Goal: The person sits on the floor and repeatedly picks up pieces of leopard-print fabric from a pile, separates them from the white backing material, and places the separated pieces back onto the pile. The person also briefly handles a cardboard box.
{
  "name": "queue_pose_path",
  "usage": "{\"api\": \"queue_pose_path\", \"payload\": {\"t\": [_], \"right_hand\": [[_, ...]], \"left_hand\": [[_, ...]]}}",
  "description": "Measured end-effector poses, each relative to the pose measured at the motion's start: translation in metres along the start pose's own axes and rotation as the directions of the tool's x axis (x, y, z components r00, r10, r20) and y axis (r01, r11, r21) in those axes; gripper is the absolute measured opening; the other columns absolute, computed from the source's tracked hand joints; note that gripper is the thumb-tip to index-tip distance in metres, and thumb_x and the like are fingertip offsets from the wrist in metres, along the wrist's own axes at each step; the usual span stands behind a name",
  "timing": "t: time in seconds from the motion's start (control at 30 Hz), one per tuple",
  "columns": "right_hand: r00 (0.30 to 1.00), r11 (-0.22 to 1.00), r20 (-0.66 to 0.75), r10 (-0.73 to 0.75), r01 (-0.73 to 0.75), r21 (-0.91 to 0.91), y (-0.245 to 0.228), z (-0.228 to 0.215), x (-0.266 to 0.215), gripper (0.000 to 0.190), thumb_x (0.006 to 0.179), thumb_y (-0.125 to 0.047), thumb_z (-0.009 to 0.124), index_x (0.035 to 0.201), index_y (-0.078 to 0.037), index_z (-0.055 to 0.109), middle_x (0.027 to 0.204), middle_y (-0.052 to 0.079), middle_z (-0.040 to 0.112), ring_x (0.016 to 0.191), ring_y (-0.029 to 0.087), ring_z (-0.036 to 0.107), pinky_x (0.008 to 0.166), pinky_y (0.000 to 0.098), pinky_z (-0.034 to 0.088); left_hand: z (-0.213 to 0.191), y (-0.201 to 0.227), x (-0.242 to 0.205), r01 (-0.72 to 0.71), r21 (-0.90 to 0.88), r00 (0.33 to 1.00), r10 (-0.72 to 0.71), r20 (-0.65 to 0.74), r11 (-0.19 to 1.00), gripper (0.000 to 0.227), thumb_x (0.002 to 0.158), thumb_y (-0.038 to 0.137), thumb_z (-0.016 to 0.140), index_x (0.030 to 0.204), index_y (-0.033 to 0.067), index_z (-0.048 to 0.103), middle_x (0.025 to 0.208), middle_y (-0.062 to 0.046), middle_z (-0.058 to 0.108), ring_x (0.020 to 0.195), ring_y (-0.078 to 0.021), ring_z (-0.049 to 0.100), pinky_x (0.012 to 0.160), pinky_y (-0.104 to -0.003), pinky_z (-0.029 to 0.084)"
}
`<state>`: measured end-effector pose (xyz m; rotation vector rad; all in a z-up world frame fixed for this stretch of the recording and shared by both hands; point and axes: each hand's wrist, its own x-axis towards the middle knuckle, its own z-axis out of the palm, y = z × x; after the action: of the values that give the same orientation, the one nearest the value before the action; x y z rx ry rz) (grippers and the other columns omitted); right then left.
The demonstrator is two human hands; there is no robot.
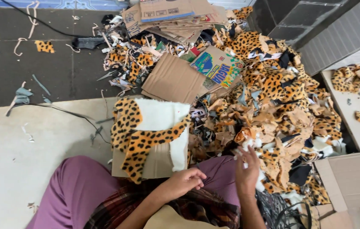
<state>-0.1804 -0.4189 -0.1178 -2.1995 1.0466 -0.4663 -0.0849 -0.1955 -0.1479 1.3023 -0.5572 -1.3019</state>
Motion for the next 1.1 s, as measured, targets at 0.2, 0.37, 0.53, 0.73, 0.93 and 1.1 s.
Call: {"api": "queue_pose_path", "payload": {"t": [0.2, 0.37, 0.53, 0.73, 0.93, 1.1], "right_hand": [[0.985, 0.97, -0.159, -0.073, 0.033, -0.241, 0.048, -0.036, 0.071, 0.02, 0.099, -0.01, 0.063, 0.114, -0.002, 0.075, 0.128, 0.015, 0.067, 0.12, 0.031, 0.058, 0.099, 0.0433, 0.048], [0.98, 0.871, -0.137, -0.141, 0.057, -0.489, 0.093, -0.021, 0.139, 0.028, 0.096, -0.029, 0.066, 0.12, -0.016, 0.074, 0.121, 0.01, 0.069, 0.113, 0.029, 0.059, 0.095, 0.0437, 0.047], [0.995, 0.768, -0.096, 0.01, -0.069, -0.636, 0.11, -0.02, 0.179, 0.032, 0.096, -0.035, 0.06, 0.119, -0.02, 0.076, 0.125, 0.005, 0.07, 0.12, 0.029, 0.058, 0.099, 0.0472, 0.043], [0.959, 0.952, -0.114, 0.26, -0.274, -0.133, 0.024, -0.083, 0.149, 0.016, 0.103, -0.012, 0.061, 0.115, -0.005, 0.07, 0.099, 0.01, 0.062, 0.061, 0.018, 0.06, 0.045, 0.0307, 0.056], [0.999, 0.957, 0.035, -0.038, 0.027, 0.288, -0.001, -0.148, 0.108, 0.01, 0.092, -0.004, 0.046, 0.088, -0.005, 0.055, 0.126, 0.019, 0.07, 0.119, 0.031, 0.064, 0.097, 0.0462, 0.055], [0.932, 0.961, 0.311, 0.188, -0.24, 0.14, -0.071, -0.131, 0.058, 0.012, 0.1, -0.012, 0.064, 0.096, -0.001, 0.063, 0.078, 0.012, 0.059, 0.07, 0.02, 0.051, 0.064, 0.0333, 0.039]], "left_hand": [[0.02, 0.034, 0.028, 0.096, 0.032, 0.995, -0.095, -0.038, 0.995, 0.033, 0.099, 0.018, 0.047, 0.124, 0.002, 0.062, 0.106, -0.008, 0.069, 0.093, -0.0132, 0.066, 0.082, -0.024, 0.052], [0.026, 0.045, 0.065, 0.094, 0.019, 0.988, -0.091, -0.127, 0.995, 0.036, 0.097, 0.017, 0.047, 0.125, 0.0017, 0.062, 0.108, -0.007, 0.07, 0.095, -0.0129, 0.065, 0.085, -0.024, 0.052], [0.025, 0.056, 0.086, 0.075, 0.028, 0.988, -0.071, -0.138, 0.997, 0.036, 0.097, 0.016, 0.047, 0.128, 0.0022, 0.062, 0.112, -0.008, 0.07, 0.099, -0.0126, 0.066, 0.087, -0.023, 0.052], [0.029, 0.07, 0.092, -0.012, 0.184, 0.988, 0.04, -0.152, 0.983, 0.044, 0.098, 0.017, 0.047, 0.137, 0.0003, 0.055, 0.138, -0.016, 0.061, 0.128, -0.0256, 0.062, 0.107, -0.032, 0.05], [0.044, 0.094, 0.092, -0.319, 0.25, 0.934, 0.347, -0.079, 0.914, 0.064, 0.096, 0.013, 0.052, 0.153, -0.0073, 0.031, 0.156, -0.027, 0.038, 0.141, -0.0372, 0.042, 0.113, -0.044, 0.038], [0.048, 0.102, 0.063, -0.465, 0.25, 0.884, 0.459, 0.088, 0.849, 0.074, 0.097, 0.025, 0.054, 0.158, -0.0033, 0.022, 0.158, -0.025, 0.03, 0.141, -0.0378, 0.039, 0.111, -0.044, 0.039]]}}
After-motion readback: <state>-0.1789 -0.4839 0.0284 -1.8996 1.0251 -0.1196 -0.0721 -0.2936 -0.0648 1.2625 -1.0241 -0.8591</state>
